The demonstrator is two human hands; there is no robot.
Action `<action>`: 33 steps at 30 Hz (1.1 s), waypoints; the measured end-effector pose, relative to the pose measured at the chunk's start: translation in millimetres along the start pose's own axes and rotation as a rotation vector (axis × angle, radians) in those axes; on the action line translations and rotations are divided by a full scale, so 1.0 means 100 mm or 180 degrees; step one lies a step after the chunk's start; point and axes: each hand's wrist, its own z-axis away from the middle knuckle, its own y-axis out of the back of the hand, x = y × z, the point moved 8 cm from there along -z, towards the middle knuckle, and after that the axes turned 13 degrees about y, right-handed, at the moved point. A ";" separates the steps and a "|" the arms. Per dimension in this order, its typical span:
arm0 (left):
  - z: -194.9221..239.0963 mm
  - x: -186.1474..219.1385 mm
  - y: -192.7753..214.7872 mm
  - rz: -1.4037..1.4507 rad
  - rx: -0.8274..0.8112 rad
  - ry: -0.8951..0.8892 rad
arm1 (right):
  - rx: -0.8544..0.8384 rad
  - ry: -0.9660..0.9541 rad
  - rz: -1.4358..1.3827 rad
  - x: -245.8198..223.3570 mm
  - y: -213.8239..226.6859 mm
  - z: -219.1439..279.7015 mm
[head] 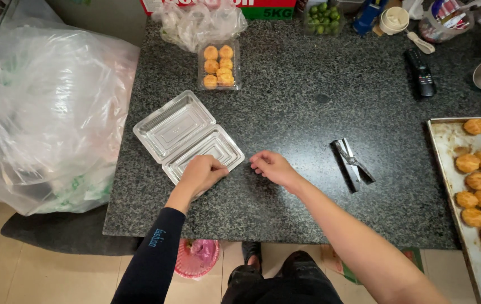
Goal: The recorder organizes pastry boxes and then picks up pastries from a tray and places them into plastic containers, securing them with a stapler.
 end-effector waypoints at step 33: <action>0.17 -0.32 0.25 0.2177 -0.0495 0.0564 | 0.0272 0.1087 -0.0563 -0.82 -0.51 -0.09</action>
